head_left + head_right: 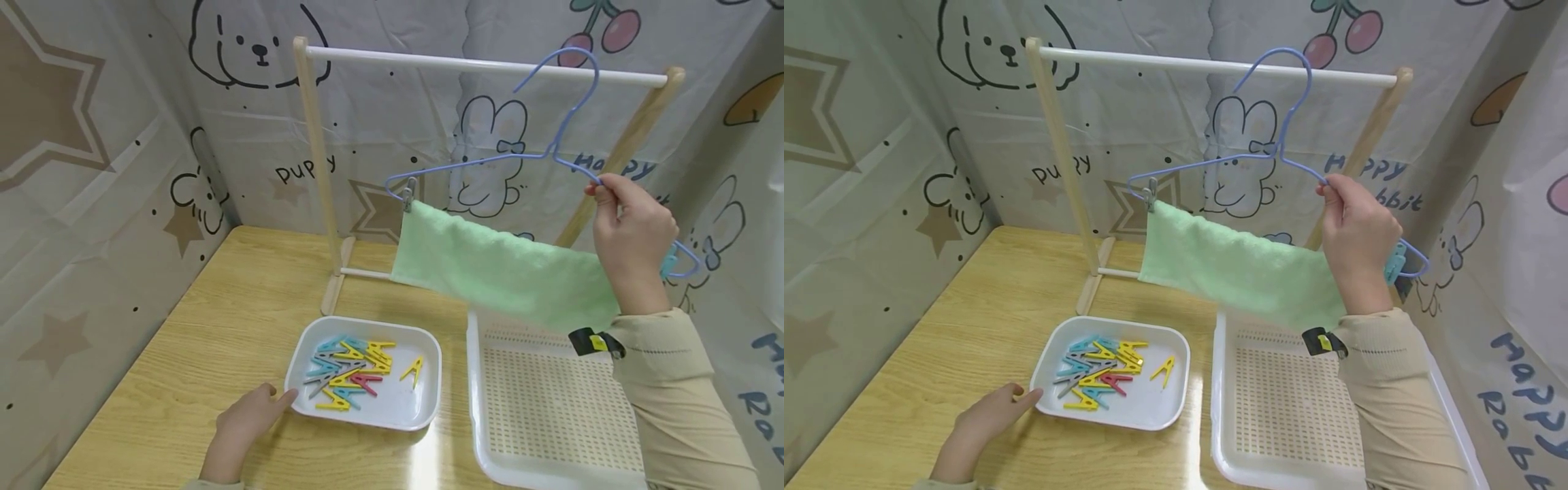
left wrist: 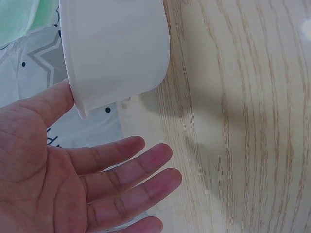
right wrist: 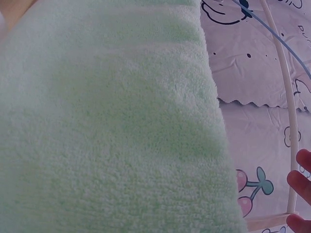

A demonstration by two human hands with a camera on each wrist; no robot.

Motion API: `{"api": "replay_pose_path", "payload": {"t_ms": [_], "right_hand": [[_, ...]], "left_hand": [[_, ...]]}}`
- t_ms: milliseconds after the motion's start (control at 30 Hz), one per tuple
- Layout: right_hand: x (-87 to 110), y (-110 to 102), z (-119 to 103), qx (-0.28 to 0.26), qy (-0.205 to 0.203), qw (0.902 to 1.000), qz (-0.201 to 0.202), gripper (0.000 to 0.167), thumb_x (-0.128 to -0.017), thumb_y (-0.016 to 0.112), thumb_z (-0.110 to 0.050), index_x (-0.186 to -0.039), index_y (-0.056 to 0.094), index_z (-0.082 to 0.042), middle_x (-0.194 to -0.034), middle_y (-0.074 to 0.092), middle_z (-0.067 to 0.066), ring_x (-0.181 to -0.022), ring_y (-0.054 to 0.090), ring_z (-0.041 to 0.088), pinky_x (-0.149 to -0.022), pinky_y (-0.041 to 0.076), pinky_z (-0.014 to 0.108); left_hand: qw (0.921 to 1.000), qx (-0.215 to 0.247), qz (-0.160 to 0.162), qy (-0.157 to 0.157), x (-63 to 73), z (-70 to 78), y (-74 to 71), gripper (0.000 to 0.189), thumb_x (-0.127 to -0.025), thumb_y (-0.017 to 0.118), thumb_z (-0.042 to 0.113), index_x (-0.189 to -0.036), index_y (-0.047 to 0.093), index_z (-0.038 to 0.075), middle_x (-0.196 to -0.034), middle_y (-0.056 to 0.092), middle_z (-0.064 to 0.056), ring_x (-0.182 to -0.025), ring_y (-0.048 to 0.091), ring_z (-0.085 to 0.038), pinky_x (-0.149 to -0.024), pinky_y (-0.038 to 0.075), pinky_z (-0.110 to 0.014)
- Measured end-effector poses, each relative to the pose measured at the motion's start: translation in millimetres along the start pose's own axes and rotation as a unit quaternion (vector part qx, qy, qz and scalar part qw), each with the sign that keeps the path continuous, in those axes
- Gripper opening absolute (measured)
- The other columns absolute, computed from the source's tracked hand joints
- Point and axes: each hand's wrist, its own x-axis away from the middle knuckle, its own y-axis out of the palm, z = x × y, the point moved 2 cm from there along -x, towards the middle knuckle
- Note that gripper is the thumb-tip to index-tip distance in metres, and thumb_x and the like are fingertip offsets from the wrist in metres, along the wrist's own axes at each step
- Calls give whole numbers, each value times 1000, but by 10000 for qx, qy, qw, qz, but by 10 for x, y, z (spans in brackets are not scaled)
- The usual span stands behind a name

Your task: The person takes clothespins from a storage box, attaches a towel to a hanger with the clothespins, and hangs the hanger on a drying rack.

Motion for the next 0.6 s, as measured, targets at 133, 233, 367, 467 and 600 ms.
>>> {"api": "replay_pose_path", "payload": {"t_ms": [133, 233, 367, 467, 600], "right_hand": [[-16, 10, 14, -15, 30, 10000, 21, 24, -92, 50, -19, -90, 67, -2, -87, 68, 10, -66, 61, 34, -48, 19, 23], [-33, 13, 17, -9, 68, 10000, 48, 24, -92, 51, -19, -90, 68, -2, -87, 68, 10, -65, 61, 34, -48, 19, 24], [-60, 9, 10, 0, 158, 9999, 15, 26, -92, 50, -21, -91, 67, -2, -88, 68, 10, -66, 61, 33, -48, 20, 24], [-78, 11, 6, -14, 211, 9998, -11, 26, -92, 50, -21, -92, 67, -2, -89, 68, 10, -66, 61, 33, -49, 20, 23], [-102, 28, 14, 14, 263, 9996, -32, 26, -93, 49, -21, -93, 67, -2, -89, 68, 9, -65, 60, 32, -49, 20, 22]], "left_hand": [[10000, 20, -15, -17, 1, 2, 3, 86, -85, 32, 65, -118, 47, -13, -115, 49, -32, -102, 48, -48, -75, 40, -59], [10000, 45, -13, -19, 5, 1, 3, 85, -85, 32, 64, -118, 47, -13, -115, 49, -32, -102, 47, -49, -76, 40, -59], [10000, 71, -7, -43, 8, -2, 10, 85, -86, 33, 64, -118, 47, -13, -115, 49, -32, -103, 47, -49, -77, 38, -61], [9999, 84, -7, -66, 8, -3, 14, 84, -86, 33, 63, -118, 47, -13, -115, 49, -32, -103, 46, -49, -77, 38, -62], [9999, 103, -20, -87, 8, 0, 15, 83, -86, 33, 63, -118, 47, -13, -115, 50, -32, -103, 47, -49, -77, 38, -62]]}}
